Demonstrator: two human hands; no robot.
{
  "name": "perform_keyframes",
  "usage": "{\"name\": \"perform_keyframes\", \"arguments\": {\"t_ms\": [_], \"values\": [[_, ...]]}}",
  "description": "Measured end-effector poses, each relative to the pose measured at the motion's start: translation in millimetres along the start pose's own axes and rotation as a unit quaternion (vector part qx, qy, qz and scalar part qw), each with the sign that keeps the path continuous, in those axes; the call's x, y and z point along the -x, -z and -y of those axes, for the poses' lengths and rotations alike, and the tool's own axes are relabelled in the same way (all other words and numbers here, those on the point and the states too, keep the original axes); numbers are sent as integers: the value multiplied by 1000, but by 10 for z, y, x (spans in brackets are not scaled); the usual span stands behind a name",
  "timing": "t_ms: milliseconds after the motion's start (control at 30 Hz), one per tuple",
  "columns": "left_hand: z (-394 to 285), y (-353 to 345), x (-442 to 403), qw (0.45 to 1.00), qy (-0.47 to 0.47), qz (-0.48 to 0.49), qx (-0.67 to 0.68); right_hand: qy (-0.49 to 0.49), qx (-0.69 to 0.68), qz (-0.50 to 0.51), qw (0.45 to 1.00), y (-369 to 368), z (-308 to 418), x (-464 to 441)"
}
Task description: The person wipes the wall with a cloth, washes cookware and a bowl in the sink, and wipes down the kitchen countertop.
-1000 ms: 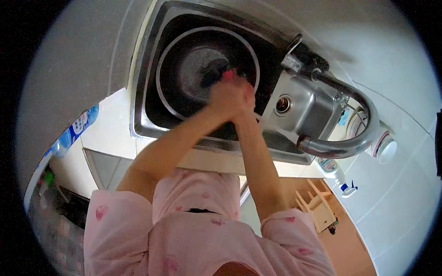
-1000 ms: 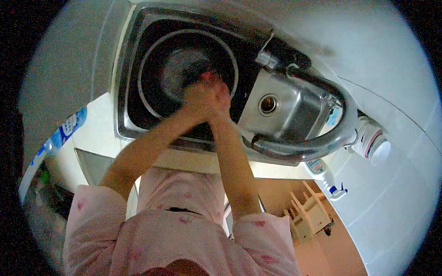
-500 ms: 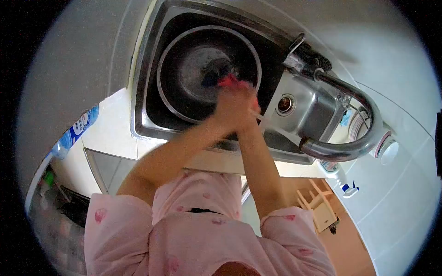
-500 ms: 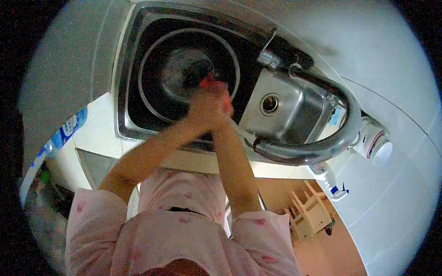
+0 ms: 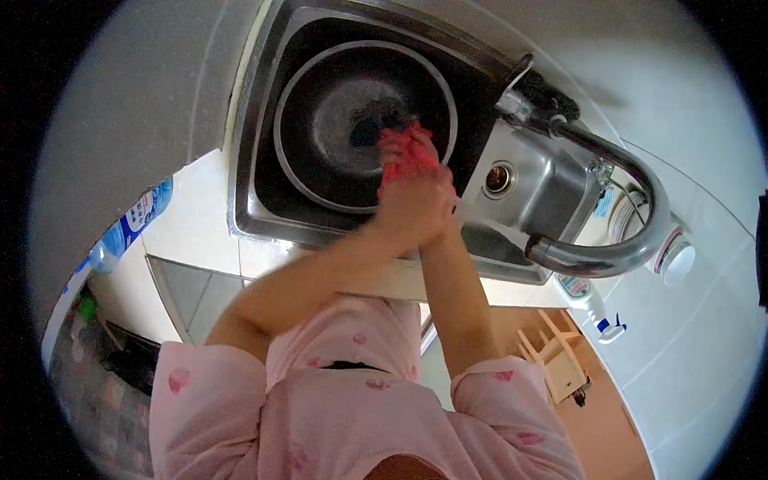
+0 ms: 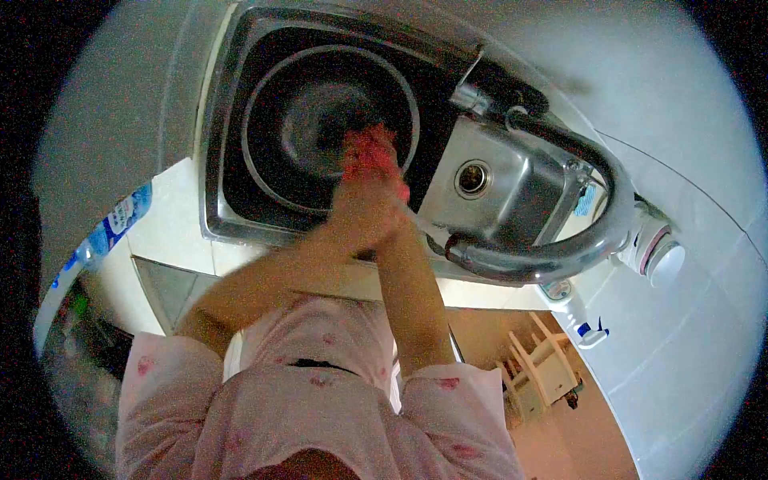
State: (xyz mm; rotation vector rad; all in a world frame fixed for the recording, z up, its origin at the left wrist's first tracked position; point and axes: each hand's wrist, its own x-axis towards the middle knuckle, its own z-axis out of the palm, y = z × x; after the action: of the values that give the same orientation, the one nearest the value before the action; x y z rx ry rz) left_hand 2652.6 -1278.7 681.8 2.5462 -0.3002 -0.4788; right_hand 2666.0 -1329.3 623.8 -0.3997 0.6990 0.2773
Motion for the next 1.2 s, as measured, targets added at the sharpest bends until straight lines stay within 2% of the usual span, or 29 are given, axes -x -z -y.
{"name": "perform_keyframes", "arguments": {"t_ms": [67,100,133,200,233,300,333,367,400,433,500,533,567,600,667,700,767,800,867,900,967,1000,1067,1200], "values": [[397,125,-353,995,64,-15,71,-68,7,-61,996,-93,55,-90],[590,308,-546,986,127,66,86,-101,7,-91,991,-119,64,-123],[735,446,-660,965,190,149,101,-76,22,-66,995,-76,52,-112],[936,64,-623,974,138,118,135,-30,53,-11,998,16,22,-139],[984,-63,-597,977,111,104,151,-39,82,-53,994,11,7,-168],[501,-20,-275,989,69,17,130,-93,28,-74,992,-105,36,-156],[162,116,-123,991,48,-115,-40,-113,-9,-32,993,-150,65,-93],[18,142,-93,979,27,-178,-98,-135,-43,9,990,-196,94,-29],[-126,167,-62,958,13,-242,-156,-117,-37,5,992,-133,70,-56],[-163,76,-45,965,1,-241,-104,-97,-29,-1,995,13,38,-123],[-38,133,-145,997,17,-73,24,-53,-12,-8,998,345,0,-343],[216,245,-306,989,46,97,97,-32,-3,-11,999,461,-1,-434],[452,249,-470,979,124,110,116,-11,7,-12,1000,508,10,-480],[674,256,-567,962,202,123,135,-10,118,-21,993,325,48,-360],[1120,-41,-429,987,157,-17,35,-9,335,-37,941,-246,172,3],[1188,58,-399,987,122,40,95,15,496,-59,866,-34,211,-66],[1184,313,-292,964,50,161,208,61,590,-35,804,-335,270,203],[1140,320,-260,948,40,137,284,85,635,-21,767,-451,290,297],[976,363,-206,897,20,85,433,166,525,-32,834,-299,277,306],[898,443,-207,922,32,117,369,205,467,-38,859,-196,290,308],[642,826,-197,952,58,182,239,213,299,-21,930,-39,386,345],[591,789,-168,946,54,137,288,215,212,-9,953,17,450,347],[522,676,-109,923,45,45,379,132,200,21,971,11,545,397],[-210,289,51,973,-93,-72,199,-72,79,73,992,127,554,194]]}}
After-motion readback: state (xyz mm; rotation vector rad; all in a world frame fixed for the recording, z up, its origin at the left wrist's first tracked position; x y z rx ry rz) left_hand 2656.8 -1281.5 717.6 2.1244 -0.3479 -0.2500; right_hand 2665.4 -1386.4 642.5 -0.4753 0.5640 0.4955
